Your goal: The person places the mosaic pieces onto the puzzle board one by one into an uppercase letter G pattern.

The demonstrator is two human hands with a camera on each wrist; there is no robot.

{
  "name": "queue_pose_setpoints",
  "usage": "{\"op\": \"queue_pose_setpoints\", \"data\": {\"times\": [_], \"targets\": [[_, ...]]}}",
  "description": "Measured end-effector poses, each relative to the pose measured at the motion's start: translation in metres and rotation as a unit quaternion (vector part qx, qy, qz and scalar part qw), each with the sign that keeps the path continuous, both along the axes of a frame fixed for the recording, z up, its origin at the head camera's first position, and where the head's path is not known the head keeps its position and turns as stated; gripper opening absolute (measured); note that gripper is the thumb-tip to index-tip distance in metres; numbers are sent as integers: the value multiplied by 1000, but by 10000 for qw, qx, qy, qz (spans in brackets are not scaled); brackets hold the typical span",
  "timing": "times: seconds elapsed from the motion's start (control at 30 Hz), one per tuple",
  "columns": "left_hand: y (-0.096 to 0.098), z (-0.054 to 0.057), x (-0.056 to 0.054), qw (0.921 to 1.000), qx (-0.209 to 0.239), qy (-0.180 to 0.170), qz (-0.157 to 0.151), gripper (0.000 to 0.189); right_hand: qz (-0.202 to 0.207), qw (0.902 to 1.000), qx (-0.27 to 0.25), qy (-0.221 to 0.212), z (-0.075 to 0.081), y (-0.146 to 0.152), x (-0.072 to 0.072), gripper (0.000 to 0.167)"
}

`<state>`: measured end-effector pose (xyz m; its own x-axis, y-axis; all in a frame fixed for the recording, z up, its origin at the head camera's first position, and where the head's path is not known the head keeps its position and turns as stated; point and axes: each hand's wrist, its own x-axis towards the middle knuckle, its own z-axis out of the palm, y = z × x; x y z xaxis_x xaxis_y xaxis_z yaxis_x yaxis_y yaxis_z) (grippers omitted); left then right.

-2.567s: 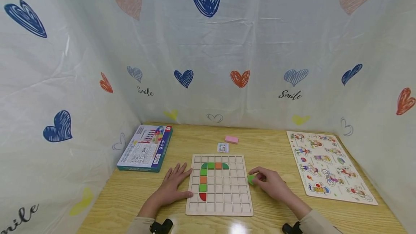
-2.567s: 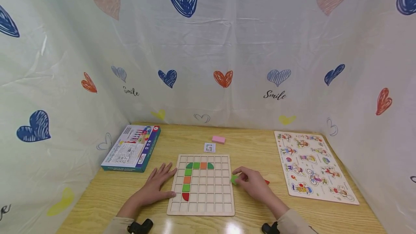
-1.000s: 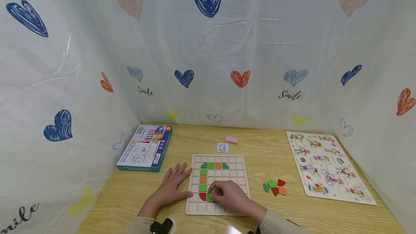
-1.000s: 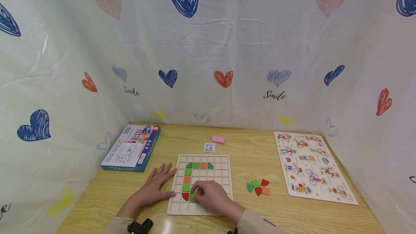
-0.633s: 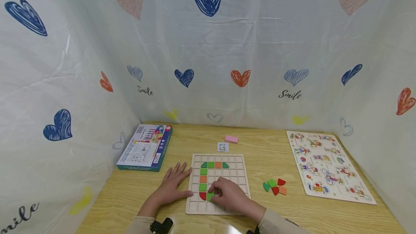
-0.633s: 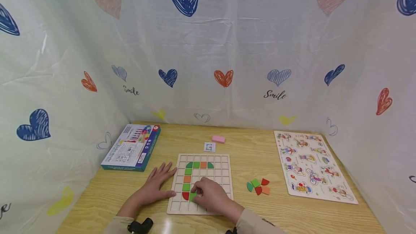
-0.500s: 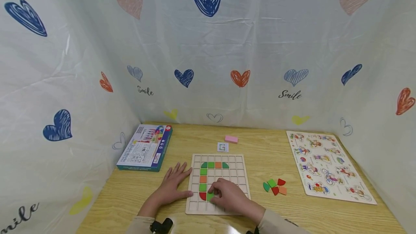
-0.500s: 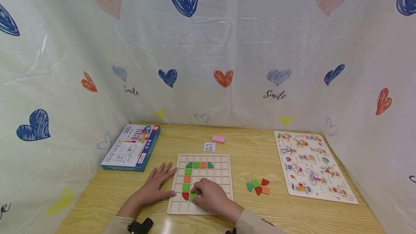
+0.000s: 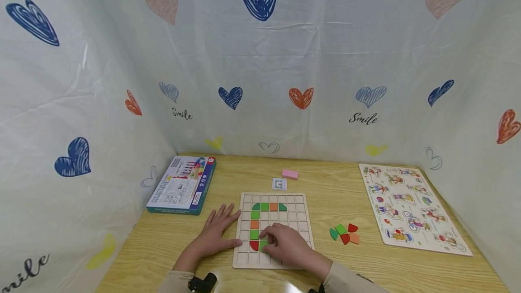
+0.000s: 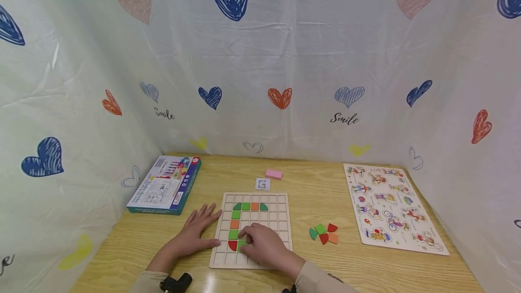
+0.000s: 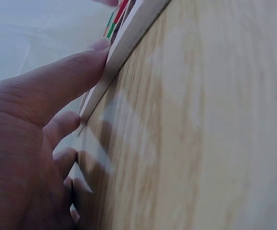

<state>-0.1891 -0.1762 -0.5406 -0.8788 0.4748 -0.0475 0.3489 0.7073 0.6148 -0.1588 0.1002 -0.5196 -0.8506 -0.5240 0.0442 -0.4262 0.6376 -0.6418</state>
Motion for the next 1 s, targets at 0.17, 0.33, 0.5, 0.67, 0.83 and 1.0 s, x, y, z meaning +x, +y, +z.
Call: {"op": "queue_pose_setpoints", "data": {"times": [0.17, 0.33, 0.5, 0.67, 0.83, 1.0], "targets": [[0, 1, 1, 10000, 28, -13, -16, 86, 41, 10000, 31, 21, 2, 1, 1, 23], [0, 1, 1, 10000, 29, -9, -19, 86, 66, 10000, 47, -41, 3, 2, 2, 23], [0, 0, 0, 10000, -8, -6, -16, 87, 98, 9999, 30, -34, 2, 2, 2, 23], [0, 0, -1, 10000, -47, -11, 9, 87, 89, 9997, -153, -170, 2, 5, 0, 19], [1, 0, -1, 10000, -70, -13, 16, 88, 16, 9991, -349, -256, 2, 10, -2, 16], [1, 1, -1, 10000, -26, 0, 5, 88, -79, 9986, -502, -177, 2, 22, -2, 14]]}}
